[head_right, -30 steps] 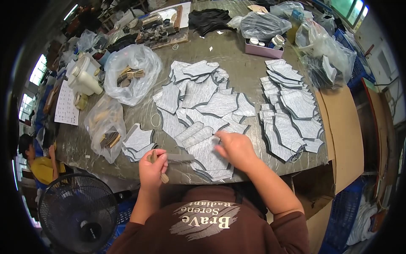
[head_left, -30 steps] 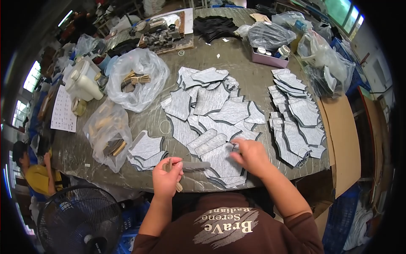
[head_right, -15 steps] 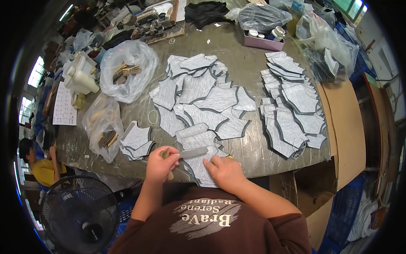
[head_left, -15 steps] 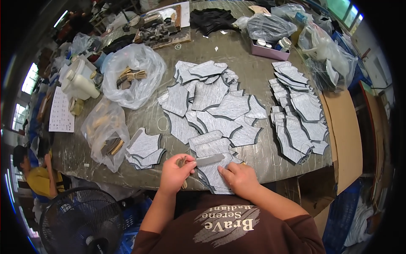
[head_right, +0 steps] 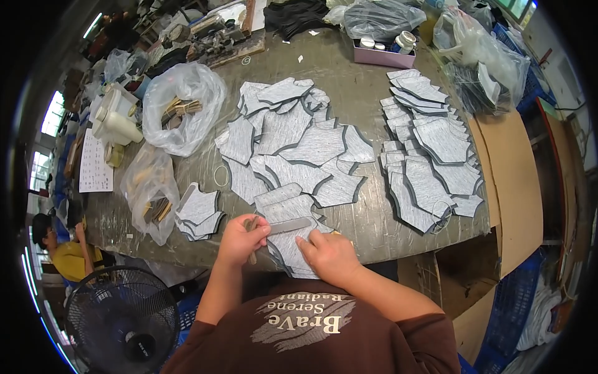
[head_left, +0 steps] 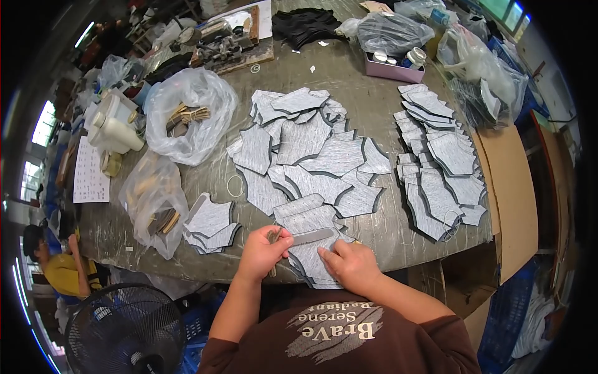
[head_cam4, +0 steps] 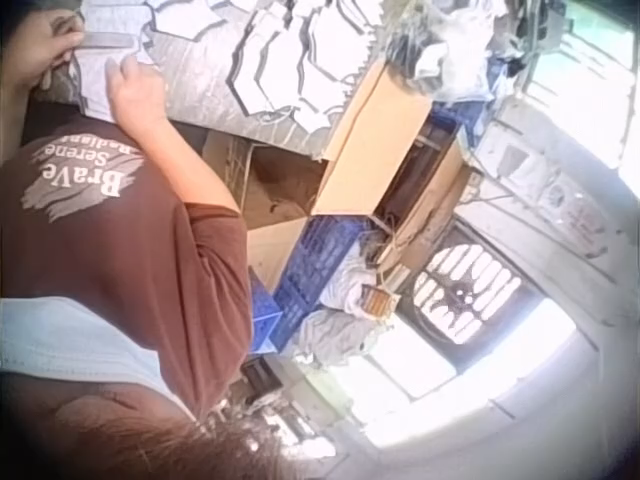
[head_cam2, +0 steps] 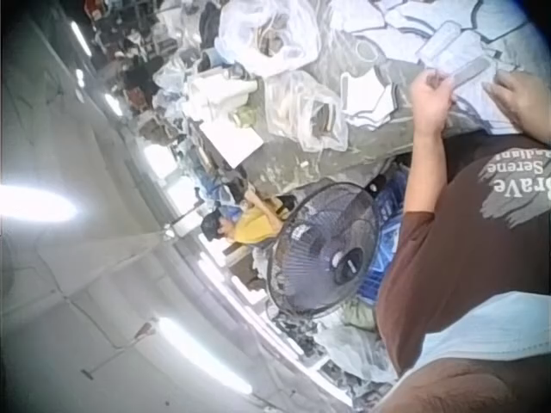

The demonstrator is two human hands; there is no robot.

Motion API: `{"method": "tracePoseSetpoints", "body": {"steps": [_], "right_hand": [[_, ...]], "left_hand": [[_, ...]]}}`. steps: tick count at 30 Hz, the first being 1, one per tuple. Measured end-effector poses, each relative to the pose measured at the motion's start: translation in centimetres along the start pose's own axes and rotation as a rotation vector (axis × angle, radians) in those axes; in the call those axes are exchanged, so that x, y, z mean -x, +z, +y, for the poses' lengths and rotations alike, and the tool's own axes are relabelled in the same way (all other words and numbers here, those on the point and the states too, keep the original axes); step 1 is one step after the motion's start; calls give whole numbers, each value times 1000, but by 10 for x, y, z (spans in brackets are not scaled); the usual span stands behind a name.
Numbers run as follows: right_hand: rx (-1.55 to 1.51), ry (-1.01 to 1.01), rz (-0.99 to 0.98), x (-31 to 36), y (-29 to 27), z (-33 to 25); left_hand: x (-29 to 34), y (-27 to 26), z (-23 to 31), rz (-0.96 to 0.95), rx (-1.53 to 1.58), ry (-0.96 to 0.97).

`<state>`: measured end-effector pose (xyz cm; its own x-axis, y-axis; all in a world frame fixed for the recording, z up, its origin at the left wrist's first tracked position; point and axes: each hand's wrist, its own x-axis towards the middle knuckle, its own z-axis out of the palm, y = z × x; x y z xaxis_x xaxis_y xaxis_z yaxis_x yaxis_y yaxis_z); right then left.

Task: Sorting and stacking pre-cut fabric shoe components on a workbench in a factory setting.

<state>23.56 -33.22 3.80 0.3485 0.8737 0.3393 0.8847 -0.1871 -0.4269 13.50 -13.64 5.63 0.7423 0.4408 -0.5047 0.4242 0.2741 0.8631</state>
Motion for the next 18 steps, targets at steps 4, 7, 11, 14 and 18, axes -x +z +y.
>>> {"method": "tracePoseSetpoints", "body": {"steps": [4,7,11,14,18], "right_hand": [[-40,19,66,-4,-2,-1],[-31,12,103,-3,-1,-1],[17,-1,75,-2,-1,-1],[22,4,48,-2,-2,-1],[17,13,31,-2,-1,-1]], "left_hand": [[-1,2,-1,12,-18,14],[1,4,2,30,-52,13],[-1,5,-2,57,-164,103],[-2,6,-4,98,-289,131],[-1,8,0,126,-519,170]]}}
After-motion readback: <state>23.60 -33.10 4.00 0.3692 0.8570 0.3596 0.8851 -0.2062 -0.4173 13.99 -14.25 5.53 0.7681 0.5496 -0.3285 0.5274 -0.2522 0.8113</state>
